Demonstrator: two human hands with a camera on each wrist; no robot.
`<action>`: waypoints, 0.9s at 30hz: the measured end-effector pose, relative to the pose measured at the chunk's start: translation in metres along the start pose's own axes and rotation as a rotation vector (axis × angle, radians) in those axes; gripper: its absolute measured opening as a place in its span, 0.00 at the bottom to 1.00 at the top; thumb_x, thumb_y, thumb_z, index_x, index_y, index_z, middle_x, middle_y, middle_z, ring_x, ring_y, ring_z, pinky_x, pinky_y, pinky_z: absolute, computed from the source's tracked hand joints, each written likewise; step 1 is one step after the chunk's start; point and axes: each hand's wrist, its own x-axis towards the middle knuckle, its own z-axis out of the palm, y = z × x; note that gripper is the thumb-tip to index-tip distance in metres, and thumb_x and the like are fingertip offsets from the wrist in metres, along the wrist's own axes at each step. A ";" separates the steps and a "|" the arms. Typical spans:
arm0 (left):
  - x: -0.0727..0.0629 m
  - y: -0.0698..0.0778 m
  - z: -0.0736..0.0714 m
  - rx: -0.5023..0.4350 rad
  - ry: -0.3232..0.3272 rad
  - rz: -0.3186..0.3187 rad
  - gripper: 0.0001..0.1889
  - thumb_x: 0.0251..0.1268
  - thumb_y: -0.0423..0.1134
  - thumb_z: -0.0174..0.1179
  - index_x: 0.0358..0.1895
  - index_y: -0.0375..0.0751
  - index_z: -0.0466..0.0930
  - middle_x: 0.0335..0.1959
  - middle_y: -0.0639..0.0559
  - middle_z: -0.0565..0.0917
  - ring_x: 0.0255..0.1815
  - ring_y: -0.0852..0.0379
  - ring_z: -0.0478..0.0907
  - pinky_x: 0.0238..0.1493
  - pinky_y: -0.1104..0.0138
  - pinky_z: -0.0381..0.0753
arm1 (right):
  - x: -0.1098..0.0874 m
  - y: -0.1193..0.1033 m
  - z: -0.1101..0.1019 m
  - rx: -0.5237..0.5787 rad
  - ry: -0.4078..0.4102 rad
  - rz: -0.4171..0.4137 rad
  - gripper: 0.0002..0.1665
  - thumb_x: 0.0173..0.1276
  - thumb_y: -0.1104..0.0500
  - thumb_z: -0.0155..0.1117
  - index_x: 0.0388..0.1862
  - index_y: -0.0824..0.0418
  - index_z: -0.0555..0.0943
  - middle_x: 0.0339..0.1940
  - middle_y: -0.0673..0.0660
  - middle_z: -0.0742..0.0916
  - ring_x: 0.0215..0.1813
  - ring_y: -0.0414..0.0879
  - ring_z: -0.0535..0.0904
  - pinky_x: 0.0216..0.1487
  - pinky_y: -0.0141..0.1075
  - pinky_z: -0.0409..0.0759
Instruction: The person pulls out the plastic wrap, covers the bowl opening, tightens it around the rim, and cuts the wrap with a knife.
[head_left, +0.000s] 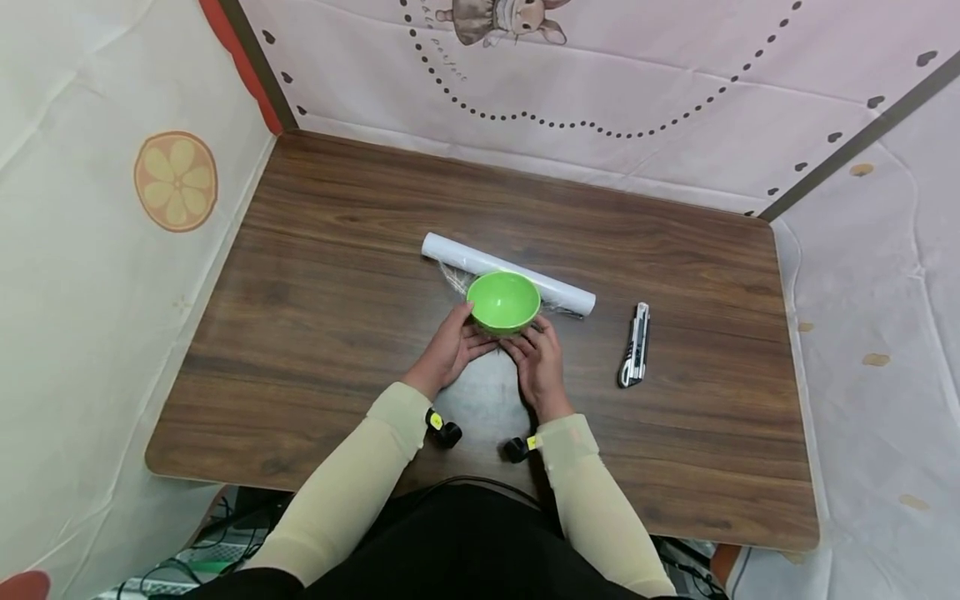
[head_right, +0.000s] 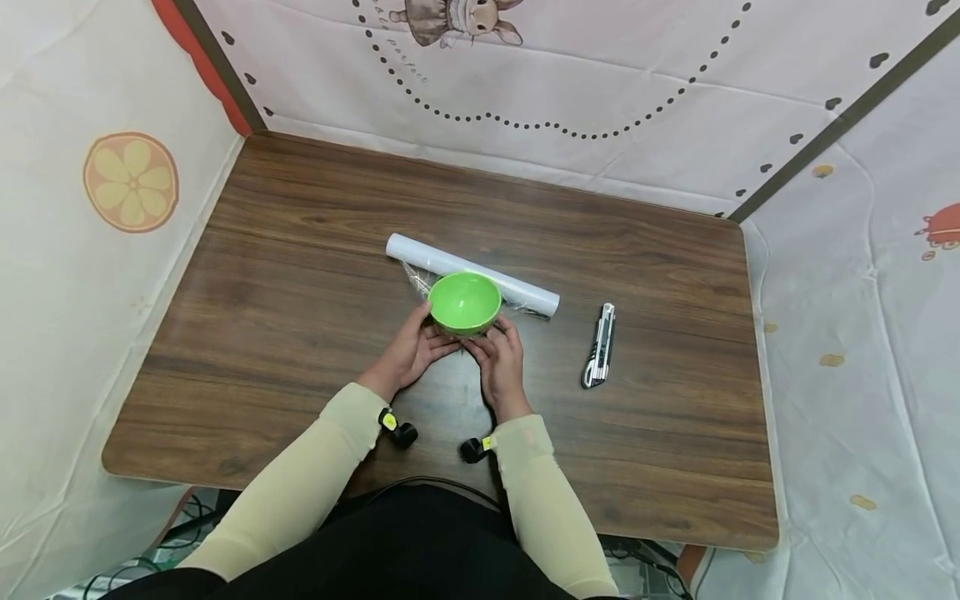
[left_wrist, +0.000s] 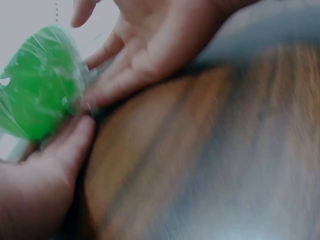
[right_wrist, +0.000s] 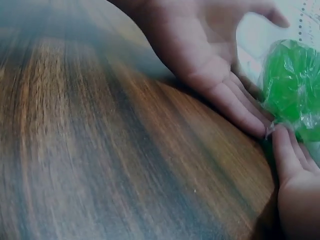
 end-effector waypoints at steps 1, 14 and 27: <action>0.001 0.001 0.002 0.008 0.024 -0.010 0.33 0.75 0.56 0.43 0.74 0.41 0.50 0.66 0.27 0.68 0.59 0.42 0.76 0.66 0.48 0.70 | 0.000 0.000 0.001 -0.008 0.004 0.004 0.15 0.73 0.59 0.46 0.58 0.57 0.69 0.45 0.54 0.82 0.41 0.44 0.83 0.49 0.39 0.82; -0.001 0.002 0.004 -0.014 0.069 -0.013 0.23 0.74 0.46 0.49 0.65 0.41 0.58 0.46 0.47 0.75 0.42 0.58 0.80 0.61 0.55 0.75 | 0.006 -0.008 0.007 -0.083 0.092 0.076 0.18 0.73 0.49 0.55 0.56 0.54 0.69 0.45 0.51 0.82 0.41 0.41 0.82 0.43 0.35 0.82; 0.005 0.011 0.006 -0.047 0.043 -0.057 0.34 0.75 0.53 0.44 0.74 0.34 0.54 0.71 0.32 0.62 0.73 0.41 0.61 0.73 0.52 0.61 | 0.014 -0.016 0.004 -0.019 0.030 0.153 0.18 0.73 0.56 0.46 0.60 0.55 0.69 0.43 0.51 0.84 0.40 0.42 0.80 0.40 0.35 0.78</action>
